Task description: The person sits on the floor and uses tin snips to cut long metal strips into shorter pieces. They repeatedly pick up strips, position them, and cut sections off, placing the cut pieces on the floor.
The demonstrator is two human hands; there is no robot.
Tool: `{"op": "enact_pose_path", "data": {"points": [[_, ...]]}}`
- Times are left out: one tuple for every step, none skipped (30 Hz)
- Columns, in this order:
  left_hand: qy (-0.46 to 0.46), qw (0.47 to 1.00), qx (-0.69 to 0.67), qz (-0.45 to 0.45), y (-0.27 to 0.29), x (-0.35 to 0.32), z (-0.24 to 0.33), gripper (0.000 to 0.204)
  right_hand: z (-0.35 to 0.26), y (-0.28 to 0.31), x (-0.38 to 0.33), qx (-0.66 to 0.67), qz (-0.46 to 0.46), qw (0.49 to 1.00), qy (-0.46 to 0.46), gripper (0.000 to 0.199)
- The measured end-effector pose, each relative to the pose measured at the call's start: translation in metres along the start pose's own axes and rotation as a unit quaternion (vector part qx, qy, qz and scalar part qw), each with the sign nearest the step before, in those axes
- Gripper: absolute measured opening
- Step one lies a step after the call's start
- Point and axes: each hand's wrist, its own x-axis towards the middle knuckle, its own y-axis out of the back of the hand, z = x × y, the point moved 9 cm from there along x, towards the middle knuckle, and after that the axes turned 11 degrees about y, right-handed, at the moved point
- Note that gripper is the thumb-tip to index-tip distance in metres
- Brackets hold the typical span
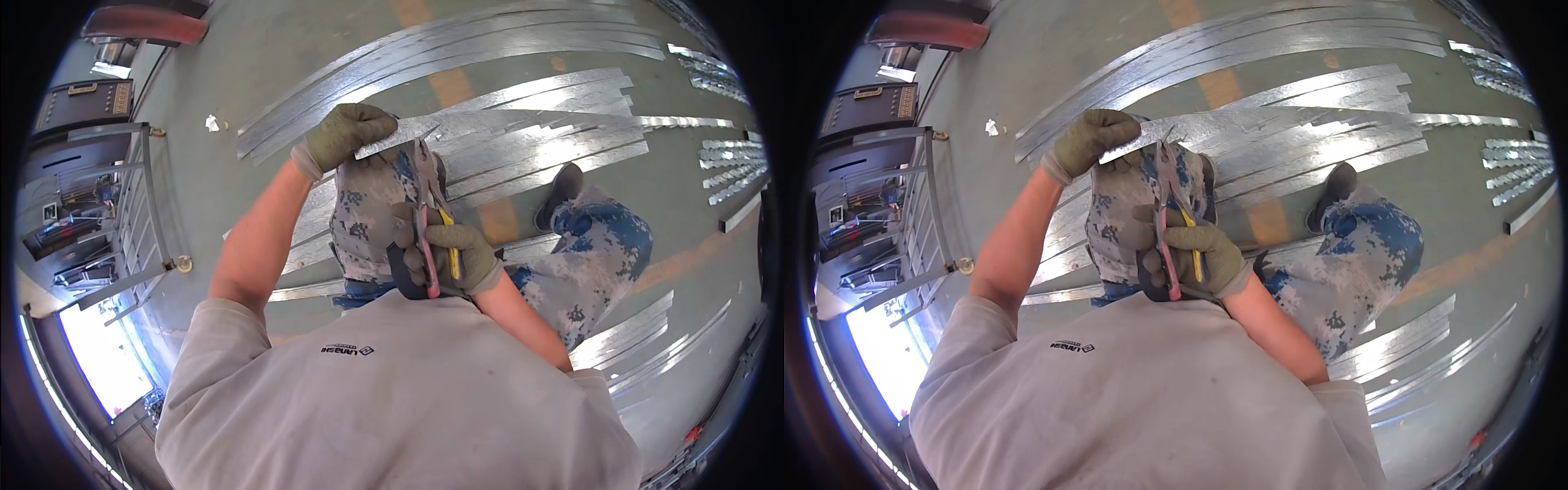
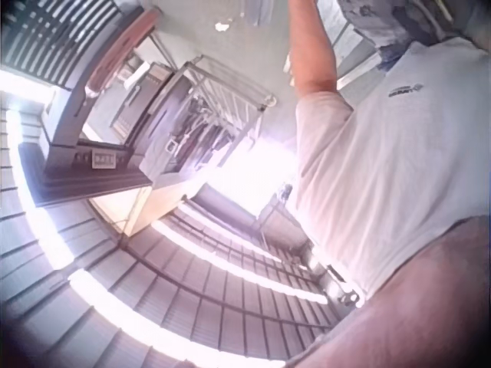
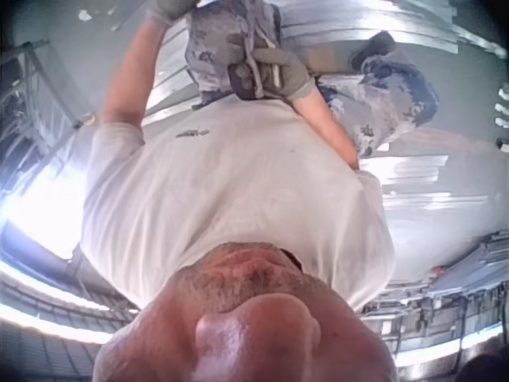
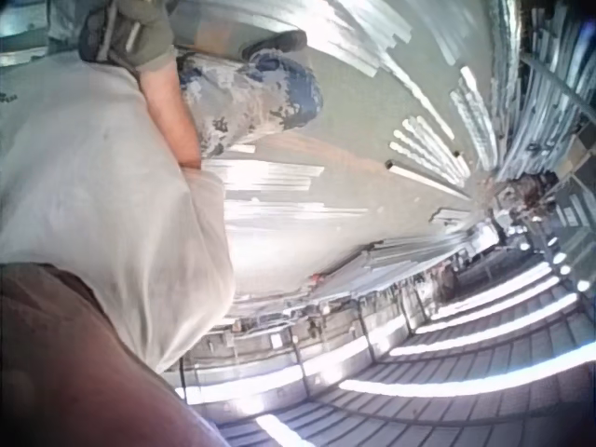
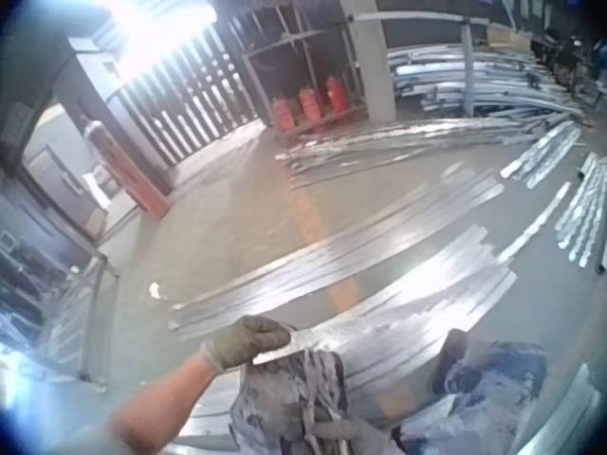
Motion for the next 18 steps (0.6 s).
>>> {"op": "enact_pose_path", "data": {"points": [[0.028,0.999,0.0,-0.028,-0.006,0.001,-0.001,0.053,-0.003,0.002,-0.003,-0.034,0.021,0.999,0.006,0.054],[0.018,0.999,0.04,0.005,-0.002,-0.002,-0.001,0.054,0.002,0.011,-0.007,-0.067,0.033,0.997,-0.009,0.053],[-0.004,0.996,0.083,0.033,-0.001,-0.001,0.004,0.055,0.0,0.025,-0.007,-0.104,0.048,0.993,-0.01,0.053],[-0.026,0.99,0.122,0.061,-0.002,-0.003,0.004,0.055,-0.001,0.034,-0.013,-0.141,0.066,0.988,-0.013,0.052],[-0.042,0.991,0.111,0.056,0.001,0.002,-0.002,0.051,0.0,0.032,-0.017,-0.128,0.088,0.988,-0.008,0.05],[-0.049,0.991,0.112,0.06,-0.001,-0.005,0.007,0.045,-0.001,0.037,-0.02,-0.126,0.099,0.987,0.004,0.049],[-0.105,0.979,0.158,0.081,-0.006,-0.016,0.024,0.038,0.0,0.047,-0.024,-0.12,0.112,0.986,0.017,0.048],[-0.053,0.99,0.101,0.082,-0.004,-0.014,0.014,0.039,0.003,0.058,-0.028,-0.129,0.123,0.984,0.021,0.046],[-0.047,0.996,0.053,0.059,-0.014,-0.026,0.022,0.037,0.0,0.066,-0.031,-0.14,0.133,0.981,0.025,0.044],[-0.034,0.997,0.031,0.055,-0.015,-0.023,0.019,0.033,-0.006,0.059,-0.036,-0.144,0.155,0.976,0.056,0.042],[-0.024,0.998,-0.012,0.048,-0.018,-0.016,0.014,0.031,-0.007,0.068,-0.039,-0.119,0.161,0.978,0.058,0.039],[-0.017,1.0,0.004,0.023,-0.024,-0.02,0.019,0.032,-0.011,0.07,-0.044,-0.122,0.174,0.974,0.081,0.038],[-0.017,1.0,-0.01,-0.001,-0.024,-0.013,0.016,0.032,-0.015,0.07,-0.047,-0.125,0.182,0.97,0.105,0.036],[-0.019,1.0,-0.01,-0.005,-0.023,-0.008,0.012,0.031,-0.018,0.073,-0.052,-0.113,0.208,0.963,0.13,0.033],[-0.019,1.0,-0.013,-0.006,-0.024,-0.007,0.01,0.031,-0.022,0.075,-0.054,-0.101,0.233,0.955,0.151,0.03],[-0.028,0.999,-0.012,-0.015,-0.021,-0.005,0.007,0.031,-0.026,0.074,-0.057,-0.112,0.256,0.945,0.17,0.025],[-0.037,0.999,-0.011,-0.024,-0.021,-0.002,0.006,0.031,-0.03,0.083,-0.056,-0.113,0.253,0.945,0.175,0.03],[-0.027,0.999,-0.018,-0.004,-0.02,-0.002,0.004,0.03,-0.036,0.107,-0.053,-0.113,0.249,0.945,0.177,0.036]]}}
